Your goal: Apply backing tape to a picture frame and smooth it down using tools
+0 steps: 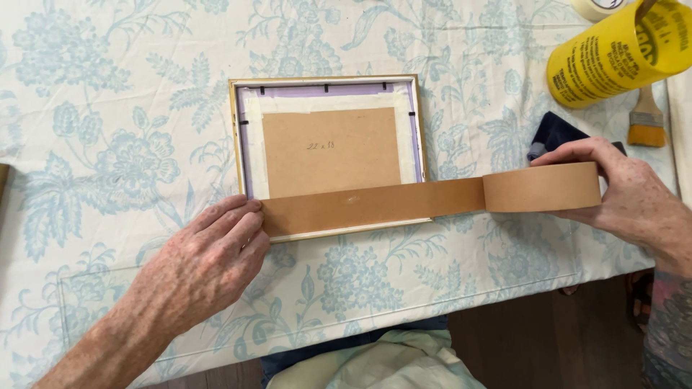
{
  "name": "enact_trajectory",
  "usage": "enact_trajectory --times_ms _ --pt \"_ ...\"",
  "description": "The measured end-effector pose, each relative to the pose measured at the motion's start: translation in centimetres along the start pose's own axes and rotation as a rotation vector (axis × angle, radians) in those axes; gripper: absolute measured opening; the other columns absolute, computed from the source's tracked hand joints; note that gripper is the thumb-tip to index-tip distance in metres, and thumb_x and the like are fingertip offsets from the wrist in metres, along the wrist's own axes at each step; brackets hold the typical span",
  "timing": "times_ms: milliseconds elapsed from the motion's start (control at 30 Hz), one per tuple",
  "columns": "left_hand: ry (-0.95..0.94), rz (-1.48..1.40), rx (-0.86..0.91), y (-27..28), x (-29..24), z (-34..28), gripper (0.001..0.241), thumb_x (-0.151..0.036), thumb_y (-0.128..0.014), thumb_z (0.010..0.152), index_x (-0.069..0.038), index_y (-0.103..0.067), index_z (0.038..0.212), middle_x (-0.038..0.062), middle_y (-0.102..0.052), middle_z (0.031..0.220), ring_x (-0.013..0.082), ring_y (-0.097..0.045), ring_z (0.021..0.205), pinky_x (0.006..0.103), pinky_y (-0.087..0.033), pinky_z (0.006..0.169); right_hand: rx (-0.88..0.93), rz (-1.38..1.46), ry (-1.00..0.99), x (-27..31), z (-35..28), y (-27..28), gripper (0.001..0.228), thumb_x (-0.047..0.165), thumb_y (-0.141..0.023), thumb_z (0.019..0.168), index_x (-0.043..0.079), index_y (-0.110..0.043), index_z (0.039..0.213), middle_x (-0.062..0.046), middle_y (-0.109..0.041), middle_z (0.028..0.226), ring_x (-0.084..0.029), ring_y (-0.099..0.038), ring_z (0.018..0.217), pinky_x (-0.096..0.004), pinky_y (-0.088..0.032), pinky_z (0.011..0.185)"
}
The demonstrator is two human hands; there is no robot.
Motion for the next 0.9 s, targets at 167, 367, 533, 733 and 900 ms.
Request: enact_trajectory --times_ms 167,367,533,733,900 --pt "0.006 0.011 -0.001 0.0 0.0 -0.1 0.018 -0.002 -0.053 0.098 -0.002 -0.063 0.084 0.015 -0.061 0.090 0.0314 -0.066 0.096 0.0440 -0.052 0.110 -0.087 -0.208 0.198 5.2 -1.3 2.3 0.097 0.025 -0.092 0.057 0.011 -0.055 0.145 -0.008 -0.063 0.142 -0.025 -0.062 0.126 -0.039 -0.051 0.101" --pt "0.003 0.022 0.008 -0.6 0.1 -0.3 0.015 -0.006 -0.056 0.099 -0.001 -0.065 0.088 0.015 -0.064 0.096 0.0312 -0.067 0.099 0.0439 -0.052 0.110 -0.029 -0.394 0.237 3.9 -1.0 1.1 0.079 0.017 -0.086 0.067 0.020 -0.059 0.141 -0.002 -0.068 0.135 -0.021 -0.067 0.116 -0.036 -0.057 0.094" --pt "0.004 0.021 0.023 -0.8 0.1 -0.5 0.015 -0.005 -0.056 0.098 -0.003 -0.063 0.085 0.015 -0.064 0.095 0.0311 -0.067 0.101 0.0440 -0.052 0.111 -0.078 -0.258 0.272 3.0 -1.0 1.9 0.068 0.013 -0.086 0.071 0.014 -0.064 0.135 -0.006 -0.071 0.128 -0.023 -0.069 0.115 -0.035 -0.057 0.096" --pt "0.007 0.008 -0.008 -0.3 0.1 -0.4 0.017 -0.008 -0.056 0.100 -0.002 -0.064 0.085 0.015 -0.064 0.096 0.0309 -0.067 0.100 0.0434 -0.052 0.110 -0.094 -0.227 0.340 3.2 -0.8 2.0 0.063 0.013 -0.086 0.071 0.012 -0.066 0.131 -0.006 -0.072 0.126 -0.022 -0.070 0.112 -0.035 -0.057 0.094" --pt "0.001 0.028 0.036 -1.1 0.1 -0.6 0.014 -0.007 -0.059 0.097 -0.003 -0.066 0.086 0.015 -0.066 0.094 0.0300 -0.068 0.099 0.0435 -0.052 0.111 -0.067 -0.197 0.270 3.0 -0.5 2.1 0.062 0.010 -0.085 0.070 0.014 -0.067 0.129 -0.004 -0.072 0.127 -0.020 -0.069 0.111 -0.034 -0.055 0.090"
Point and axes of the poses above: each hand's wrist, its own z-axis towards the middle knuckle, its own y-axis out of the back of the hand, x = y × z, the point moved 10 cm from there along z, towards the middle knuckle
